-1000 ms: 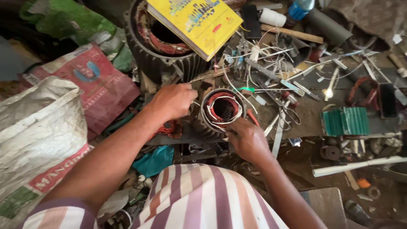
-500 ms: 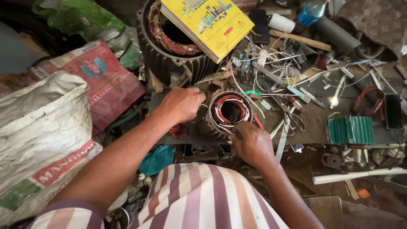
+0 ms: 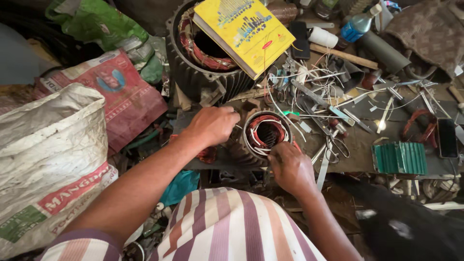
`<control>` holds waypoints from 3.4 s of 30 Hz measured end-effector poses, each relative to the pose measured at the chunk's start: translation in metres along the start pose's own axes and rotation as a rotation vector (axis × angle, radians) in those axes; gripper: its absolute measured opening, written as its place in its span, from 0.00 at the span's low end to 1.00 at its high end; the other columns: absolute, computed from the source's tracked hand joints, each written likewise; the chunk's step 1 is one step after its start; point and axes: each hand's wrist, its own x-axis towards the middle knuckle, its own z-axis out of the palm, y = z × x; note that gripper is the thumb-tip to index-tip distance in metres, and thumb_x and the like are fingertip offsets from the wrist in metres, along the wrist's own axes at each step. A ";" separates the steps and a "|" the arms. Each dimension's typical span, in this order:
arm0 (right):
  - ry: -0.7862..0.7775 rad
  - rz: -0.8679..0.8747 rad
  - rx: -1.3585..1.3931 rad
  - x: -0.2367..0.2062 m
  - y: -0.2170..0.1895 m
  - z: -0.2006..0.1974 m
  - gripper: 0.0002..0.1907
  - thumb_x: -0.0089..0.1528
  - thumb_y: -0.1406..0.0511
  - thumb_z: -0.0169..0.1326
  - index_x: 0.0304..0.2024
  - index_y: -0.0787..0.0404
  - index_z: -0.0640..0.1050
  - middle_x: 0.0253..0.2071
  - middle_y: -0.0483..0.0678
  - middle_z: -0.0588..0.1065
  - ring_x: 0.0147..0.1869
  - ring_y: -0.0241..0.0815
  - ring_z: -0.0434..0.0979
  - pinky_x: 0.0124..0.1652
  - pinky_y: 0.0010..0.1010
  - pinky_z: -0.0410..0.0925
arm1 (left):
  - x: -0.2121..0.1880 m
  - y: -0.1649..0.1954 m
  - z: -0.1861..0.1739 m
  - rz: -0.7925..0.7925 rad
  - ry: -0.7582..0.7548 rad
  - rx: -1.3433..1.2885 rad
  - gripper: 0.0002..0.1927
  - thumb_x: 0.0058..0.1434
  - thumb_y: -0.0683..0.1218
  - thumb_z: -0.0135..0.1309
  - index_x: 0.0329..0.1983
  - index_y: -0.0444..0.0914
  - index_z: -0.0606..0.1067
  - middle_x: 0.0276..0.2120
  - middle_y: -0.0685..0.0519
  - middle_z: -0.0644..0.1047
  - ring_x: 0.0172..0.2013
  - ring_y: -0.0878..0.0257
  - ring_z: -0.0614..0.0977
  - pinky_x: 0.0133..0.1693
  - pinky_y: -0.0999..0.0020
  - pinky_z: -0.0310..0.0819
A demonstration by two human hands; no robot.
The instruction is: The person winds insulated copper wire by hand into the slots of an electric motor stator on a cluttered workbench, pressing and routing the wire turns around the stator core and occasionally using pliers to cut or position the wire.
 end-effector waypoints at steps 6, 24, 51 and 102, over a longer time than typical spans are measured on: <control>0.195 0.033 0.033 -0.007 -0.005 0.011 0.07 0.64 0.66 0.56 0.38 0.64 0.72 0.34 0.54 0.74 0.39 0.60 0.76 0.37 0.48 0.68 | 0.000 0.002 -0.001 -0.013 0.020 -0.022 0.07 0.57 0.43 0.49 0.33 0.38 0.77 0.34 0.45 0.79 0.36 0.44 0.82 0.37 0.47 0.76; 0.039 -0.286 -0.374 0.009 -0.019 -0.010 0.05 0.54 0.66 0.58 0.29 0.55 0.74 0.31 0.45 0.71 0.36 0.48 0.78 0.37 0.45 0.71 | 0.004 -0.006 -0.002 -0.018 0.044 -0.070 0.07 0.58 0.46 0.52 0.31 0.38 0.77 0.33 0.46 0.79 0.36 0.43 0.82 0.37 0.46 0.75; -0.040 -0.107 -0.308 0.017 -0.011 0.000 0.10 0.62 0.64 0.54 0.47 0.51 0.76 0.34 0.49 0.77 0.33 0.57 0.79 0.32 0.50 0.70 | 0.001 -0.007 0.006 -0.043 0.019 -0.020 0.09 0.56 0.45 0.49 0.31 0.37 0.79 0.33 0.44 0.80 0.36 0.43 0.83 0.36 0.46 0.77; -0.093 -0.113 -0.058 0.009 -0.009 -0.034 0.11 0.54 0.67 0.61 0.40 0.52 0.83 0.43 0.46 0.78 0.38 0.52 0.82 0.36 0.42 0.74 | -0.013 -0.010 -0.013 -0.103 0.057 -0.044 0.10 0.58 0.51 0.56 0.32 0.40 0.78 0.35 0.47 0.81 0.38 0.43 0.82 0.38 0.46 0.76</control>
